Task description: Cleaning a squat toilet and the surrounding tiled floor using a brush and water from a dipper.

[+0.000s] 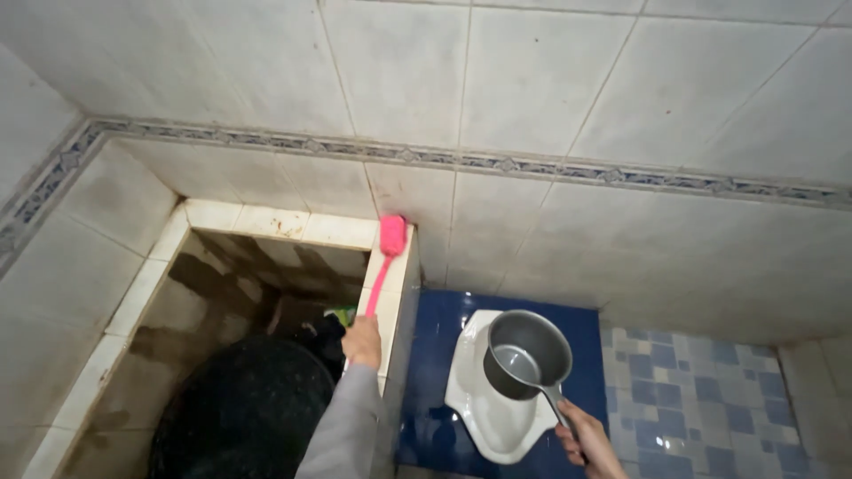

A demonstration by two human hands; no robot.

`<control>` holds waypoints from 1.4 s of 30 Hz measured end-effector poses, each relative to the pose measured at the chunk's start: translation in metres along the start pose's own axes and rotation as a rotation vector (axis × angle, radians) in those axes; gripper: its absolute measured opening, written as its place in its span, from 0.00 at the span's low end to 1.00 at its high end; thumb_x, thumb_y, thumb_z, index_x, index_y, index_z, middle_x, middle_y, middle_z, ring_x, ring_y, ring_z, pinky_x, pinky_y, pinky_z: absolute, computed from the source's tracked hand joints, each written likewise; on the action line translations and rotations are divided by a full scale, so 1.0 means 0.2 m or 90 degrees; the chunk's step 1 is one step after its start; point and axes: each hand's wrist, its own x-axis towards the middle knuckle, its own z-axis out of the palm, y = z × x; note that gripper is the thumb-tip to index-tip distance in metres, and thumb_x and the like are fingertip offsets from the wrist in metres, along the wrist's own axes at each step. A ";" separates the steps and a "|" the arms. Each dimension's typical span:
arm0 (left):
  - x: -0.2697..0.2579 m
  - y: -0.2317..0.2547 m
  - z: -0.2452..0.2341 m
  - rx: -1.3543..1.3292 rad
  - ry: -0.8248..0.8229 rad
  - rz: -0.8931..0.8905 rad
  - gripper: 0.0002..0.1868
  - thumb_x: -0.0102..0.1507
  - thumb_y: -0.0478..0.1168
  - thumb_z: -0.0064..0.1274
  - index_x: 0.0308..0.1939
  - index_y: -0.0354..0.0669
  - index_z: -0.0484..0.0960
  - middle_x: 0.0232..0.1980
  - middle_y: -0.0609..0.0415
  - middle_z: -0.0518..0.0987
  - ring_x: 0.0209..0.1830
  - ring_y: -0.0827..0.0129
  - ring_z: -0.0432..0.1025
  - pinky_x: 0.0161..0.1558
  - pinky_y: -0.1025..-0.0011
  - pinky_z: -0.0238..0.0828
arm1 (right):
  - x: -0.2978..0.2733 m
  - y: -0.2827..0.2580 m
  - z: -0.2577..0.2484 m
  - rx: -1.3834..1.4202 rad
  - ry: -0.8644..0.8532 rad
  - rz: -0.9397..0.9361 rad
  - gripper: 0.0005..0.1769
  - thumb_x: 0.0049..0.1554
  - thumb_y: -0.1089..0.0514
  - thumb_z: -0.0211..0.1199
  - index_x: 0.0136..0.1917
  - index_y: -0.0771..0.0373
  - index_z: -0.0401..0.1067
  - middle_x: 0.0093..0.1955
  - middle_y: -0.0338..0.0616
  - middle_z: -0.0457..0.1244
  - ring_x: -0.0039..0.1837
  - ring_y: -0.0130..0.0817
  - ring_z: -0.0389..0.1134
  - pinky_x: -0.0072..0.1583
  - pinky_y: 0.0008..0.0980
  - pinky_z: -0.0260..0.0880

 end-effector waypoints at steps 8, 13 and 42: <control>0.03 -0.23 -0.24 -0.018 -0.051 -0.031 0.31 0.73 0.63 0.35 0.43 0.45 0.86 0.41 0.53 0.88 0.42 0.54 0.84 0.40 0.55 0.82 | 0.00 -0.01 0.02 -0.009 0.021 0.032 0.30 0.62 0.50 0.60 0.77 0.52 0.66 0.31 0.38 0.45 0.27 0.23 0.37 0.28 0.26 0.30; 0.21 -0.26 -0.45 -0.136 -0.081 -0.143 0.32 0.73 0.63 0.38 0.50 0.41 0.87 0.50 0.48 0.87 0.50 0.50 0.82 0.48 0.55 0.80 | 0.05 0.00 0.00 -0.010 0.058 0.039 0.33 0.62 0.49 0.61 0.79 0.51 0.60 0.30 0.40 0.46 0.26 0.25 0.38 0.28 0.27 0.30; 0.05 -0.21 -0.16 0.048 0.037 0.023 0.29 0.72 0.66 0.34 0.44 0.47 0.78 0.37 0.58 0.86 0.37 0.57 0.84 0.35 0.58 0.82 | 0.06 0.00 0.02 -0.006 0.067 0.056 0.36 0.60 0.48 0.62 0.80 0.51 0.59 0.31 0.39 0.47 0.28 0.24 0.37 0.29 0.27 0.30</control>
